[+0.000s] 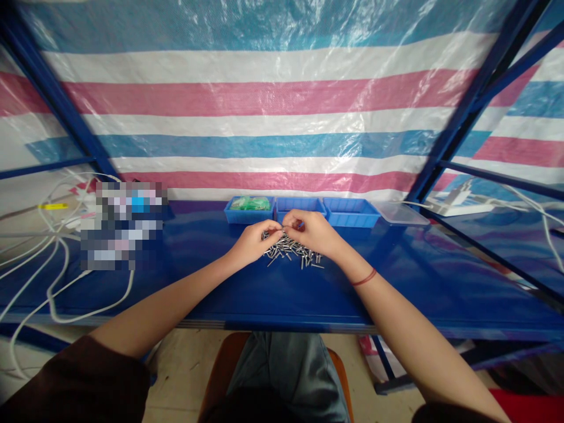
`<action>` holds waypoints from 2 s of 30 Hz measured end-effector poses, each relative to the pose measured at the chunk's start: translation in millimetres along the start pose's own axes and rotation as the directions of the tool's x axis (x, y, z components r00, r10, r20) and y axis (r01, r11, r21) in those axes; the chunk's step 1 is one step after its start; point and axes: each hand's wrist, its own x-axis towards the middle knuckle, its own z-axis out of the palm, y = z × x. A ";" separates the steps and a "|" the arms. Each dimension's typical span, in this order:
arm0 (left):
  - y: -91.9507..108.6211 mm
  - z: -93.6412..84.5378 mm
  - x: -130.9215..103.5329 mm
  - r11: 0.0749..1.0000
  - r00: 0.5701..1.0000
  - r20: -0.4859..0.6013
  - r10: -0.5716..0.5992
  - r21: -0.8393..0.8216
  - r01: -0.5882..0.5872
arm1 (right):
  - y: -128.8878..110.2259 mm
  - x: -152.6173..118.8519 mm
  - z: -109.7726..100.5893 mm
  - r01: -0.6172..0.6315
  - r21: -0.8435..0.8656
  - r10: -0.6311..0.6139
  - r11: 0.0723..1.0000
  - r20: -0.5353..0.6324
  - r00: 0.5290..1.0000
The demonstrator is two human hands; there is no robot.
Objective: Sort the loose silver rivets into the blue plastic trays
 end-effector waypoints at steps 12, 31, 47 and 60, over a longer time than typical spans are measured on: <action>-0.8 3.9 -0.5 0.994 0.999 -0.012 -0.037 -0.100 0.035 | 0.5 2.2 10.2 0.081 0.008 -0.079 0.997 -0.132 0.988; -6.6 4.2 1.1 1.000 0.998 -0.066 -0.010 0.021 0.011 | 47.3 19.9 -5.8 -0.120 -0.564 -0.136 0.817 -0.390 0.911; -2.9 -0.2 -5.1 0.914 0.988 0.150 -0.040 0.405 -0.024 | 17.9 -1.8 -20.6 0.029 -0.287 0.086 0.958 0.379 0.922; -0.7 -4.7 -7.7 0.922 0.938 0.344 -0.038 0.374 -0.099 | 11.6 -2.3 -8.8 0.071 -0.306 0.078 0.950 0.448 0.891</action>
